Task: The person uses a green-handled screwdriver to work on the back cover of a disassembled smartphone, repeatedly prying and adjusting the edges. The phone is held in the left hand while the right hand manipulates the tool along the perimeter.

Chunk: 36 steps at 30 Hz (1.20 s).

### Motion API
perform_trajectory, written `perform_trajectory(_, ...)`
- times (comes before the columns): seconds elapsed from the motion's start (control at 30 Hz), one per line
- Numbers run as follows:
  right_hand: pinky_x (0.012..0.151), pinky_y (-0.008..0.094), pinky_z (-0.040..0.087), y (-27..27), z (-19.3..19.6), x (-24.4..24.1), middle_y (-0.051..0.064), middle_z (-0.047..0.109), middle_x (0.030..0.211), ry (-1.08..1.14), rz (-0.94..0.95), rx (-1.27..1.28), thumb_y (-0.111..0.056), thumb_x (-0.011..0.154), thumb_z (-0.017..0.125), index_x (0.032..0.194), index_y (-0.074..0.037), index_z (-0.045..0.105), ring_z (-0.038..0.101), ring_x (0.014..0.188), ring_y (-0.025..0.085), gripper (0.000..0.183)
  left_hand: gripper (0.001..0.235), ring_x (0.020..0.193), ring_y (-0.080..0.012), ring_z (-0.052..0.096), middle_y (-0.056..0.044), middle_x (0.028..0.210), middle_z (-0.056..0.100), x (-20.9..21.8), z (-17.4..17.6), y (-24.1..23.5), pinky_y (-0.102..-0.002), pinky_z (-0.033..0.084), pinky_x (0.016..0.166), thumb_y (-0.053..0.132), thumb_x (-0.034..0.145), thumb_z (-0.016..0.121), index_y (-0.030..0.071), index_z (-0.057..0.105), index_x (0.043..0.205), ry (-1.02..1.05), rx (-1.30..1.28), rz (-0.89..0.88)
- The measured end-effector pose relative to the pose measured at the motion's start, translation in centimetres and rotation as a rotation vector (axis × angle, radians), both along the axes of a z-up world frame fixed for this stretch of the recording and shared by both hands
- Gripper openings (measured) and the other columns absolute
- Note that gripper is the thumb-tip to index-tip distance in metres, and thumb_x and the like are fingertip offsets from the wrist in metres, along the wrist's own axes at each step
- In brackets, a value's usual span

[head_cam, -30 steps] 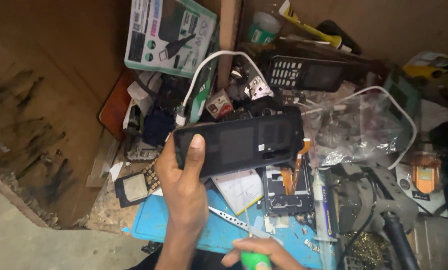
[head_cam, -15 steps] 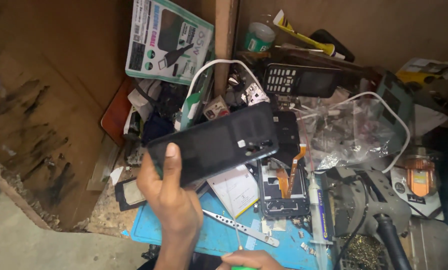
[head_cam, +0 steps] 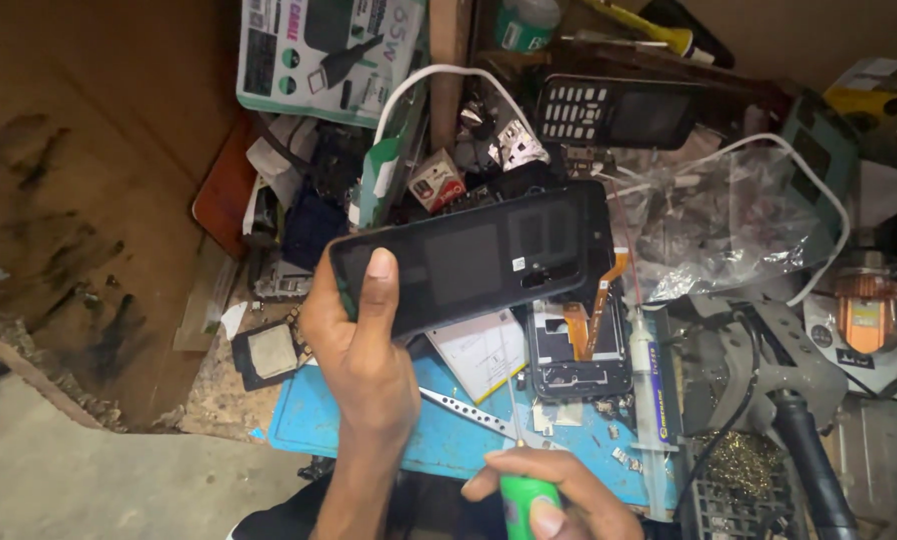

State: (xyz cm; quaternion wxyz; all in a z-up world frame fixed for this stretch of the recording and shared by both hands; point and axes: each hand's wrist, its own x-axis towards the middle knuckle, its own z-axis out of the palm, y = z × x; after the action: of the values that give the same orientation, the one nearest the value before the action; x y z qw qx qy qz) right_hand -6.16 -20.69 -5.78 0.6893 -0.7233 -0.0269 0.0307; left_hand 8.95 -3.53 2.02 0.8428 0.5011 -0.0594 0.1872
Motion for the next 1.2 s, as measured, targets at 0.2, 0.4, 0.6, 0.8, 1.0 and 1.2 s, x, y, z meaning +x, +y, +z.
perform_trajectory(0.2,0.109,0.047,0.048,-0.2,0.2,-0.1,0.023,0.076,0.107,0.03,-0.032,0.063,-0.038,0.098,0.055,0.126,0.006,0.07,0.071,0.111,0.031,0.054,0.025,0.087,-0.0089,0.056,-0.002,0.094,0.063,0.1,-0.1,0.0,-0.025,0.047,0.082,0.025,0.108,0.061,0.0,0.063,0.106,0.013,0.135,0.003)
perform_trajectory(0.4,0.11,0.048,0.047,-0.3,0.6,0.0,0.023,0.076,0.107,0.048,-0.039,0.058,-0.039,0.098,0.055,0.125,0.004,0.067,0.072,0.11,0.031,0.053,0.027,0.087,-0.0086,0.057,-0.002,0.095,0.064,0.2,-0.1,-0.1,-0.025,0.048,0.082,0.028,0.106,0.061,0.001,0.064,0.108,0.036,0.147,0.003)
perform_trajectory(0.6,0.111,0.051,0.05,-0.5,0.1,0.0,0.025,0.075,0.107,-0.005,0.016,0.111,-0.039,0.102,0.055,0.128,0.008,0.069,0.072,0.109,0.033,0.055,0.027,0.087,-0.0093,0.057,-0.003,0.096,0.064,0.2,-0.2,-0.1,-0.025,0.048,0.083,0.027,0.107,0.062,0.0,0.064,0.109,0.016,0.081,-0.021)
perform_trajectory(0.8,0.109,0.05,0.049,-1.4,0.4,-0.4,0.023,0.076,0.106,-0.035,-0.044,-0.025,-0.038,0.101,0.052,0.128,0.006,0.07,0.067,0.11,0.033,0.054,0.026,0.088,-0.0096,0.057,-0.003,0.097,0.063,0.2,-0.3,-0.1,-0.026,0.048,0.084,0.026,0.107,0.063,0.0,0.062,0.109,0.017,-0.004,-0.055)
perform_trajectory(1.0,0.107,0.049,0.052,-1.2,0.4,-0.8,0.022,0.071,0.106,0.072,-0.1,0.022,-0.038,0.099,0.054,0.126,0.003,0.066,0.067,0.109,0.033,0.051,0.024,0.089,-0.0098,0.059,-0.004,0.099,0.065,0.1,-0.1,-0.2,-0.026,0.05,0.085,0.025,0.105,0.063,0.001,0.062,0.109,0.036,-0.03,-0.07)
perform_trajectory(1.2,0.104,0.048,0.051,-2.4,0.6,-0.9,0.024,0.074,0.111,0.106,-0.067,0.048,-0.04,0.097,0.054,0.131,0.002,0.062,0.07,0.112,0.031,0.054,0.025,0.092,-0.0117,0.059,-0.006,0.101,0.065,-0.1,-0.1,-0.2,-0.028,0.05,0.088,0.024,0.11,0.063,-0.002,0.062,0.111,-0.026,-0.021,-0.05)
